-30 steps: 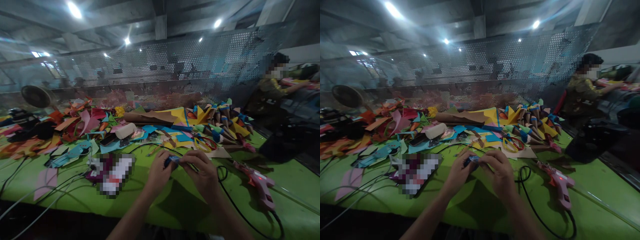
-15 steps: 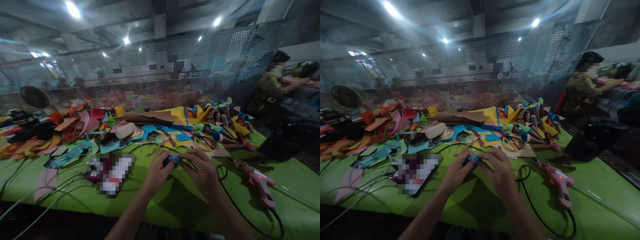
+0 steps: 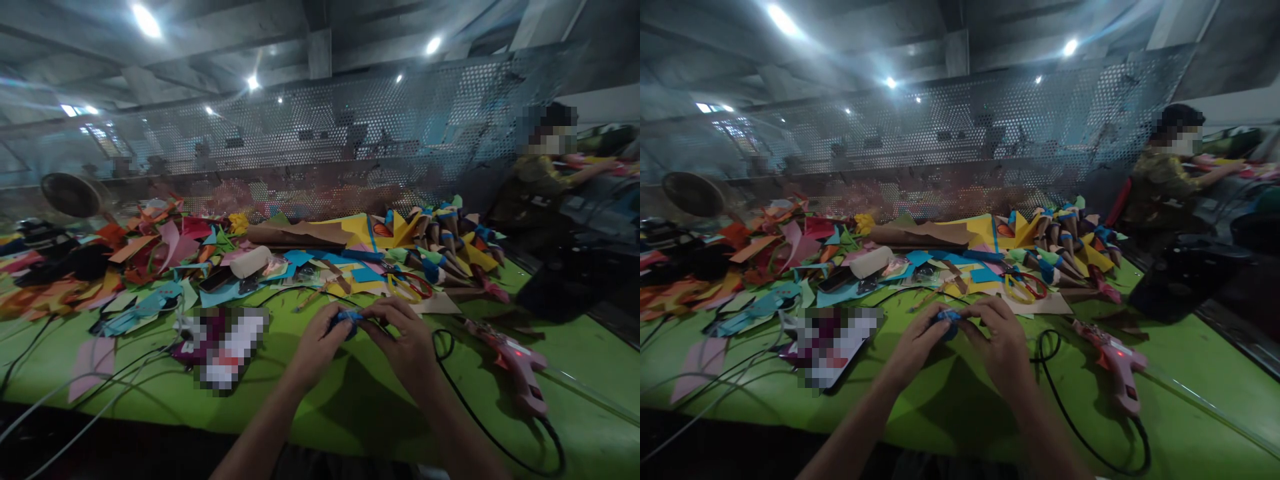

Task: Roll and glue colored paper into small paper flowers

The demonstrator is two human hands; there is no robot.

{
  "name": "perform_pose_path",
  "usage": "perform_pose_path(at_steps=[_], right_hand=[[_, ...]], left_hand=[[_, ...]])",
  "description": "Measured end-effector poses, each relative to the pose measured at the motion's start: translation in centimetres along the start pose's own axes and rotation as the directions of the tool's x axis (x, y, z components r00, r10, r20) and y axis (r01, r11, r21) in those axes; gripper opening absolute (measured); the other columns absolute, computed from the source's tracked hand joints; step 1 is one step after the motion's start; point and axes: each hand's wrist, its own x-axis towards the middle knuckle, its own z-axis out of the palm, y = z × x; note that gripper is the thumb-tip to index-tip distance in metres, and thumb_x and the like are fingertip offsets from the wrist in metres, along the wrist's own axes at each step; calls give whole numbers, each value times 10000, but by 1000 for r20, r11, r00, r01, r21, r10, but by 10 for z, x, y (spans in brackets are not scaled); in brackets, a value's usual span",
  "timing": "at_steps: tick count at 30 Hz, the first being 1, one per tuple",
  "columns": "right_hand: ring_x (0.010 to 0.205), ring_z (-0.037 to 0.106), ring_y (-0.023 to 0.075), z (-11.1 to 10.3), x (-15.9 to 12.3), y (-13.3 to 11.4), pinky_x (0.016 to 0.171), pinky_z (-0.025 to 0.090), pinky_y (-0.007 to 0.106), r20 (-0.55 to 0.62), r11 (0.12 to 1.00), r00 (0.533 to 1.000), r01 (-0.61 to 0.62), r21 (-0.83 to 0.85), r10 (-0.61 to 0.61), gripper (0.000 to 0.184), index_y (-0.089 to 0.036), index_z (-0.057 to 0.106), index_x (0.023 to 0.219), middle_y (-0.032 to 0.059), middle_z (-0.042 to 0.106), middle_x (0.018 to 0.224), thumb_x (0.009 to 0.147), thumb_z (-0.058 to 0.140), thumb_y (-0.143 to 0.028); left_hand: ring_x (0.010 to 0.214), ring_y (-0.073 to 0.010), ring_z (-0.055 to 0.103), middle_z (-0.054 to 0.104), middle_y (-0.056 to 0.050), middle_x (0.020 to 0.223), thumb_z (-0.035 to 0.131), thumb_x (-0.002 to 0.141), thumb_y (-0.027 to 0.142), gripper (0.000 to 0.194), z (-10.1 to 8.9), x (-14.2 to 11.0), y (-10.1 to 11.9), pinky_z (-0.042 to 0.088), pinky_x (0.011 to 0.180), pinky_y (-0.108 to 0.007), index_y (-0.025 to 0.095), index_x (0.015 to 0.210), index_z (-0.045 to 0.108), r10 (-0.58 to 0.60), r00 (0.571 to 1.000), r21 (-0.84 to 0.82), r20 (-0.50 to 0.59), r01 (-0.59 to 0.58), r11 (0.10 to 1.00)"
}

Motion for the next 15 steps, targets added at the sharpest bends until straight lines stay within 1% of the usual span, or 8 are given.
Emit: perform_pose_path(at_steps=[4,9,12,15], right_hand=[[832,621,174,0,1,-1,743,513,288,-6,998,1000,-5,68,5,169,-263,704,958,10,640,888,857,728,-130],[839,623,165,-1,2,-5,730,514,271,-27,996,1000,12,83,-10,203,-271,712,956,5,633,891,850,721,-98],[833,619,166,-2,2,-6,702,512,267,-13,997,1000,-3,80,4,205,-270,712,959,8,630,894,850,719,-97],[822,608,163,-2,2,-7,675,506,261,2,996,1000,-23,85,23,212,-267,703,964,11,626,907,846,719,-92]], left_hand=[[821,-176,483,552,-9,847,542,868,347,165,-1,-1,-2,384,736,-269,190,874,593,-37,999,-106,12,38,994],[863,-173,500,585,-10,891,573,863,337,172,-3,-2,-3,400,777,-257,193,935,635,-63,997,-219,54,73,973],[868,-169,509,595,-12,912,594,848,340,191,-3,-2,-5,401,784,-254,193,957,648,-78,993,-325,93,105,940],[827,-158,499,585,-8,873,617,810,332,186,-3,0,-8,388,753,-250,185,920,648,-116,986,-410,120,156,899]])
